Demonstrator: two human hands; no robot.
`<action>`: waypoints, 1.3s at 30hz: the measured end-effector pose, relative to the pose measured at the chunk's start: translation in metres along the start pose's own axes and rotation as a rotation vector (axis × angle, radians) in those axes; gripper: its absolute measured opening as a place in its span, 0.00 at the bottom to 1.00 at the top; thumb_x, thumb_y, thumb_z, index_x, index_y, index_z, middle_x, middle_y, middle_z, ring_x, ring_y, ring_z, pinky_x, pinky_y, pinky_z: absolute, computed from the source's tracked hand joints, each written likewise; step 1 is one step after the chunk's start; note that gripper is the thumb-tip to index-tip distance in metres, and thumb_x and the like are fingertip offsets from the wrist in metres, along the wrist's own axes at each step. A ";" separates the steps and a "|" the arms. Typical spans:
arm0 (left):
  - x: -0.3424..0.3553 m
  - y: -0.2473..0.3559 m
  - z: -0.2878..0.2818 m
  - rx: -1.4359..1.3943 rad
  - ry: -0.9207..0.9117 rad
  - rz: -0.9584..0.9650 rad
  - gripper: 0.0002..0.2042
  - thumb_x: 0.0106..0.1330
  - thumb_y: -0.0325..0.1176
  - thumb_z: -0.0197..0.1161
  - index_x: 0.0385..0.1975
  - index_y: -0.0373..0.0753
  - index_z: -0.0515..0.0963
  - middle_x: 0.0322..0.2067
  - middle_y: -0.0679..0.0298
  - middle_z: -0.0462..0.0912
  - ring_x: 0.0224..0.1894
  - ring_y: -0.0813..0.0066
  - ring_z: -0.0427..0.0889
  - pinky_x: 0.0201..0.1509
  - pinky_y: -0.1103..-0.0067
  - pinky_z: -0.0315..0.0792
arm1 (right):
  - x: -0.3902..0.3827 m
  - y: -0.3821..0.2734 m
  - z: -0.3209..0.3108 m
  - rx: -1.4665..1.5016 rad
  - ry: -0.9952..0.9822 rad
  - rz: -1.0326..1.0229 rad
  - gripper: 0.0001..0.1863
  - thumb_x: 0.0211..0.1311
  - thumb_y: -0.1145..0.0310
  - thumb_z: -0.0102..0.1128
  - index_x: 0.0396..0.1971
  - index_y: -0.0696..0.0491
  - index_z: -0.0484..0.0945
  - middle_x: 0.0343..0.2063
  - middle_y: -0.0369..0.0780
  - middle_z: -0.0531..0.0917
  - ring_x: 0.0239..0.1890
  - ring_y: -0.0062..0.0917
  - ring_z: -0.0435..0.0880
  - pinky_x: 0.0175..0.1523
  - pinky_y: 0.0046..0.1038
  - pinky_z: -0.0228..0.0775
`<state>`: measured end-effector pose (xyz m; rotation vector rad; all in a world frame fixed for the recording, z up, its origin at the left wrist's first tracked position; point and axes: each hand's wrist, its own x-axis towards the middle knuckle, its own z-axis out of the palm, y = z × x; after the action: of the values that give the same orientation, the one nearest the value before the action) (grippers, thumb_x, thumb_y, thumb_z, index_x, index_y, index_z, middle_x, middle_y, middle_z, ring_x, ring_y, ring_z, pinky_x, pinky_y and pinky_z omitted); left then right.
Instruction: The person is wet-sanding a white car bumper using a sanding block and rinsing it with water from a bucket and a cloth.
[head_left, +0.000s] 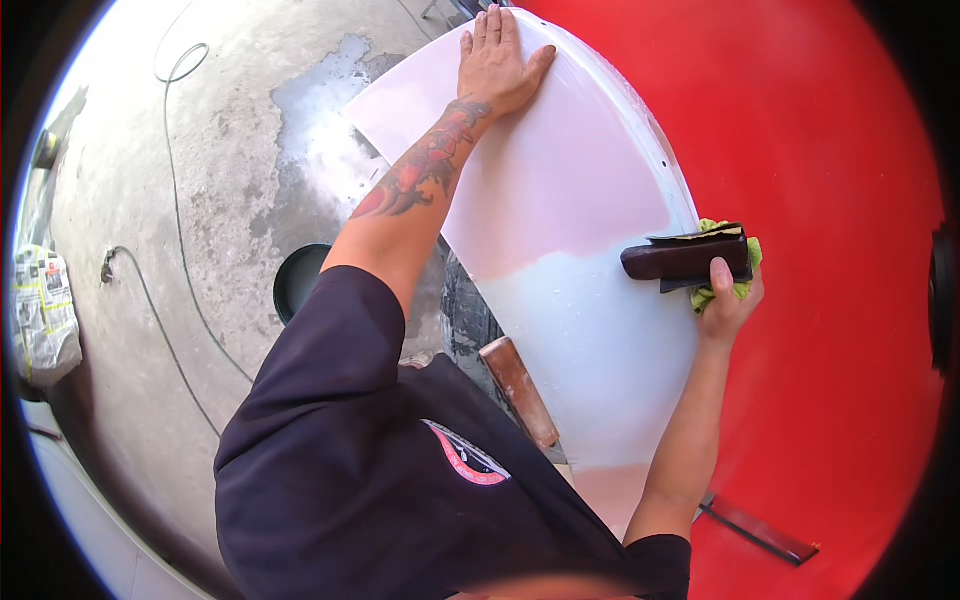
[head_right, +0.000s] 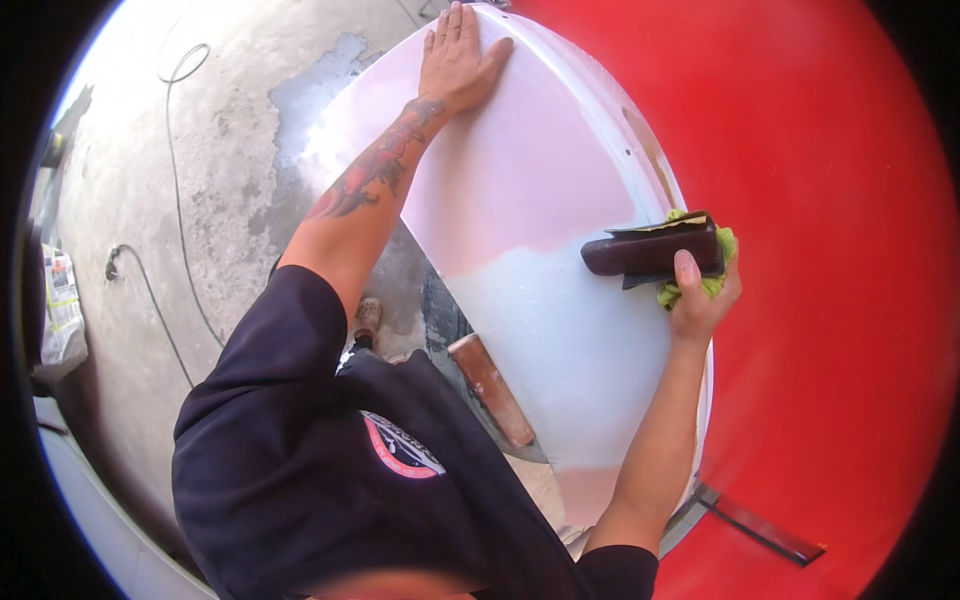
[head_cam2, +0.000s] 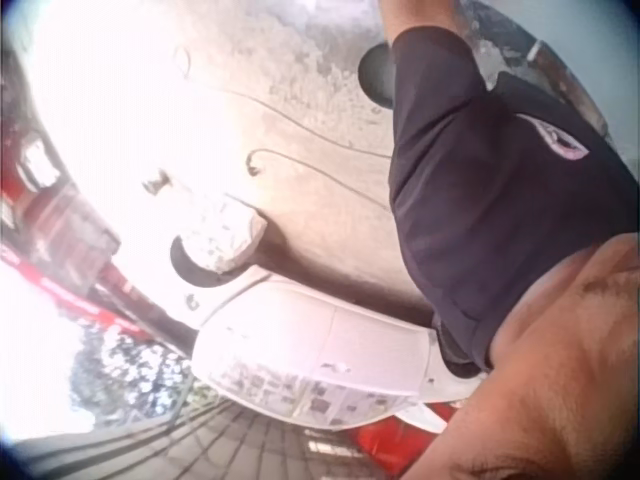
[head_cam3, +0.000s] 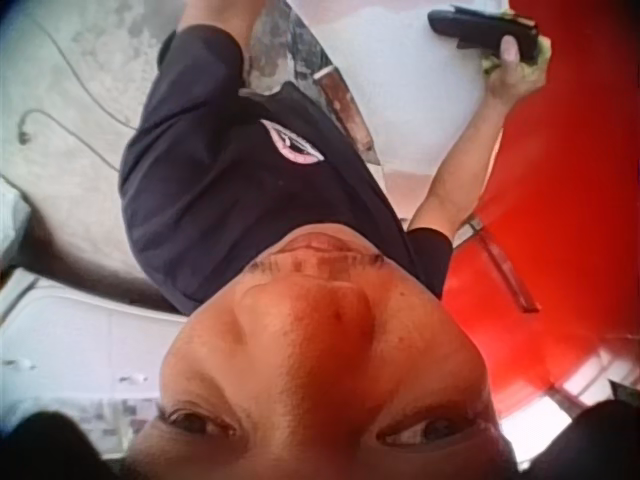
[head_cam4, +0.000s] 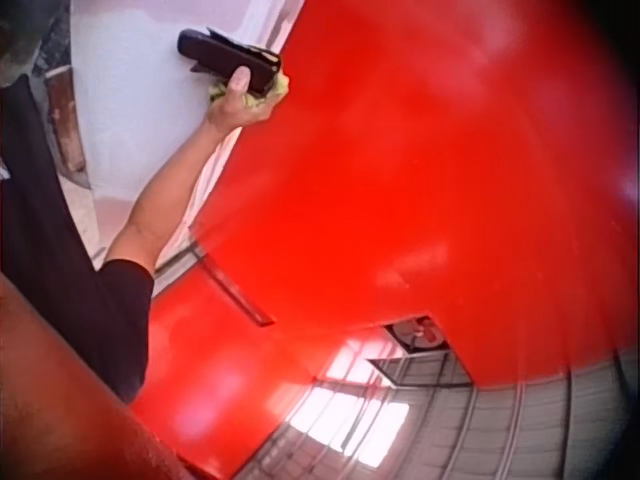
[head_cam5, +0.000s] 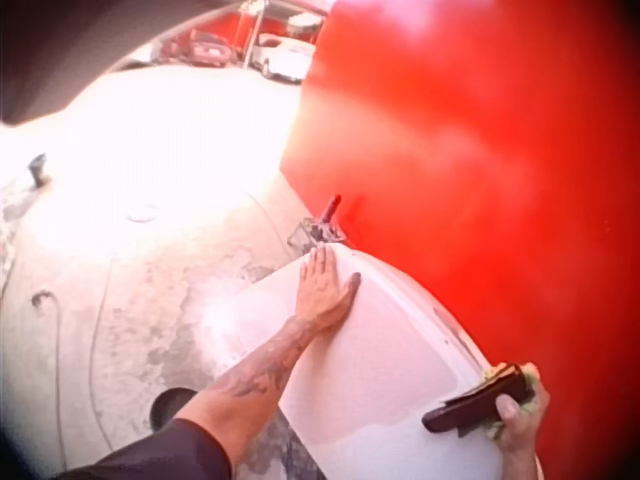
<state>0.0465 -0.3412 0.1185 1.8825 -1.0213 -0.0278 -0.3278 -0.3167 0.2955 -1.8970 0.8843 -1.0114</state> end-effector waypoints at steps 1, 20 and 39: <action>-0.007 0.002 -0.003 -0.003 -0.038 0.000 0.46 0.75 0.61 0.48 0.76 0.23 0.49 0.77 0.39 0.50 0.81 0.46 0.45 0.83 0.57 0.40 | -0.001 0.001 -0.002 -0.044 0.000 -0.013 0.22 0.61 0.72 0.65 0.55 0.63 0.76 0.44 0.42 0.84 0.46 0.24 0.82 0.57 0.28 0.75; -0.195 0.011 -0.017 0.000 -0.081 0.087 0.45 0.74 0.57 0.52 0.77 0.27 0.47 0.78 0.40 0.46 0.81 0.42 0.42 0.82 0.53 0.38 | 0.004 -0.001 0.003 0.045 0.005 0.061 0.20 0.63 0.69 0.68 0.52 0.60 0.78 0.41 0.37 0.84 0.42 0.22 0.81 0.52 0.26 0.74; -0.108 -0.025 -0.019 0.041 0.004 0.019 0.45 0.73 0.61 0.51 0.77 0.29 0.49 0.78 0.44 0.49 0.81 0.49 0.45 0.82 0.58 0.39 | 0.002 0.002 0.002 -0.032 -0.002 0.025 0.20 0.64 0.69 0.66 0.53 0.60 0.77 0.43 0.39 0.84 0.43 0.25 0.83 0.52 0.28 0.78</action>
<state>0.0001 -0.2522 0.0690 1.9089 -1.0440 0.0073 -0.3252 -0.3188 0.2941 -1.9083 0.9256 -0.9860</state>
